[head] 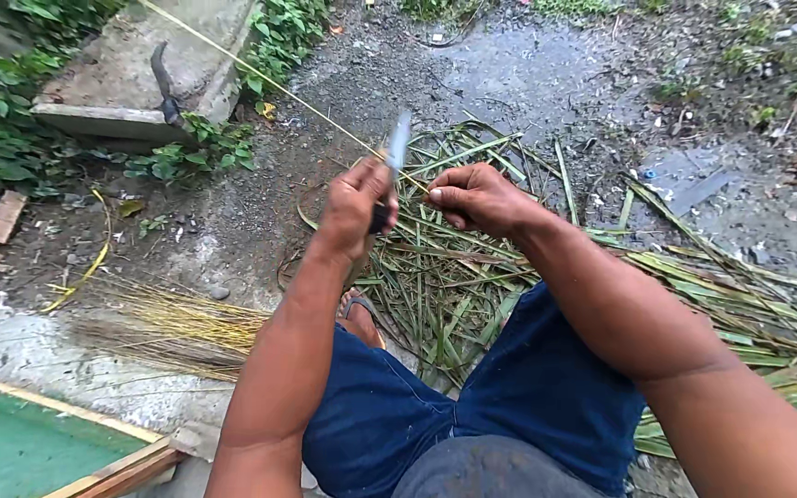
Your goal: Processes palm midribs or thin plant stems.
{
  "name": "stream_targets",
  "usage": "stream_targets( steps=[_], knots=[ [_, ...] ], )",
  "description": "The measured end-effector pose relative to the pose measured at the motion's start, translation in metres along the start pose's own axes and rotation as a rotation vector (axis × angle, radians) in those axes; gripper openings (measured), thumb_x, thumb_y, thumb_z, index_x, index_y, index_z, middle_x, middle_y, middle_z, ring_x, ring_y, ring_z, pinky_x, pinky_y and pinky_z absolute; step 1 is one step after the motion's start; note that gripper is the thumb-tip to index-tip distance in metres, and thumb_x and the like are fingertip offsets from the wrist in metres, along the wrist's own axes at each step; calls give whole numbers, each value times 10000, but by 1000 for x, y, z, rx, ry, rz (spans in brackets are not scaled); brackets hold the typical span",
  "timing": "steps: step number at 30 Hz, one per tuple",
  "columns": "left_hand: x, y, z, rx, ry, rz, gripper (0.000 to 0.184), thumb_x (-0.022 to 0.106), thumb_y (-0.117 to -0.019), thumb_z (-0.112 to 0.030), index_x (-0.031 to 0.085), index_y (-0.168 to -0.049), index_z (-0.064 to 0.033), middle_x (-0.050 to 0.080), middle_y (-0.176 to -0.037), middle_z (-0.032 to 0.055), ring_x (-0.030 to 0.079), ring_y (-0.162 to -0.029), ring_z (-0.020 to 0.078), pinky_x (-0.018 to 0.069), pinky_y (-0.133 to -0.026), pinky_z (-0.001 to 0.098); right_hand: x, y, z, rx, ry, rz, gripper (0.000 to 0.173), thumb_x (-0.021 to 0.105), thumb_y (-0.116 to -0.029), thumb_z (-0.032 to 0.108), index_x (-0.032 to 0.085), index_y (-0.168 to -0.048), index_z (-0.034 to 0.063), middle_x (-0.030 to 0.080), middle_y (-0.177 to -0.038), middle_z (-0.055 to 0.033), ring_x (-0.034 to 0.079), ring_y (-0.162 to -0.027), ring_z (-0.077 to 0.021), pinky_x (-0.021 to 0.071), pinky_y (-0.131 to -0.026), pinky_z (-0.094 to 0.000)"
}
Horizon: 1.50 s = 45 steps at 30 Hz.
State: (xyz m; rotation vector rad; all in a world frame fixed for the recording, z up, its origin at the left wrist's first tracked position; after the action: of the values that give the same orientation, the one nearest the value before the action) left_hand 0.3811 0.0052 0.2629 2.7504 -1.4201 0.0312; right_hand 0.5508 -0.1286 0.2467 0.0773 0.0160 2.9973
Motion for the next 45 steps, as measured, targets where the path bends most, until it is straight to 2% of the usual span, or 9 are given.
stream_targets(
  steps=[3,7,12,18,23,29,35,39,45],
  knots=[
    [13,3,8,-67,-35,104,336,494,-1077,-138,581,-1396,-79,640,-766,21,604,-572,97,545,-505,245,2,-2,-2,-24,-27,-29,177,531,-1046,80,678,-1105,1,622,-696,8,481,-480,-23,407,-433,-179],
    [-15,-10,-4,46,57,-116,357,414,-1118,-228,505,-1439,-103,597,-701,-14,606,-528,99,550,-458,243,2,2,3,-16,71,-33,168,547,-1047,102,677,-1062,-3,613,-704,-3,476,-480,-36,407,-435,-187],
    [-8,-5,0,-14,47,-24,322,415,-1111,-210,539,-1388,-100,614,-712,-20,599,-536,76,538,-473,222,-3,1,1,-65,196,-8,172,564,-1045,109,692,-1055,-4,622,-715,2,502,-504,-28,444,-468,-189],
    [-61,-14,-12,93,257,-420,346,330,-1131,-378,536,-1364,-226,578,-707,-48,589,-544,88,535,-487,239,-9,2,-1,-31,262,-25,151,589,-1028,103,703,-1047,4,629,-727,-11,500,-509,-38,445,-480,-206],
    [-14,-1,5,10,112,-41,355,362,-1121,-216,491,-1429,-95,589,-690,-21,599,-527,86,548,-476,234,0,-2,0,11,232,-44,152,591,-1033,113,699,-1057,8,634,-721,-12,513,-515,-37,443,-481,-197],
    [-24,-6,3,25,151,-170,329,352,-1131,-259,546,-1356,-117,585,-669,-12,589,-514,96,536,-461,239,5,-4,-4,13,209,-43,160,589,-1032,102,694,-1080,-8,626,-706,-25,516,-509,-53,450,-474,-213],
    [3,-6,16,-37,-24,51,319,453,-1098,-178,569,-1376,-73,636,-734,-4,595,-543,77,531,-480,226,5,-8,-8,-61,145,-109,129,599,-1011,78,684,-1065,-2,649,-775,-22,519,-527,-47,453,-480,-209],
    [-32,-20,0,44,114,-175,337,345,-1135,-278,532,-1375,-132,576,-683,-34,580,-517,82,532,-460,230,2,-5,-8,-55,185,-100,131,624,-1008,99,698,-1046,-2,630,-712,-19,509,-514,-54,446,-485,-218],
    [2,-9,14,-27,6,94,316,452,-1091,-161,572,-1376,-93,641,-735,-12,602,-549,77,538,-486,224,3,-8,-8,-68,63,-123,85,623,-991,65,678,-1019,7,633,-735,-13,506,-517,-50,434,-472,-208]
  ],
)
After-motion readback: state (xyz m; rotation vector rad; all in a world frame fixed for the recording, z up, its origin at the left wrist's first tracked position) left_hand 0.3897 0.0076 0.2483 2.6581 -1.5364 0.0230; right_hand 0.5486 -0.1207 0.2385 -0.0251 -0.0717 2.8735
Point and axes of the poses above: each hand's wrist, its own y-axis away from the middle knuckle, its own x-axis out of the palm, z = x × y, the point moved 1 cm from there along -y, towards the middle knuckle
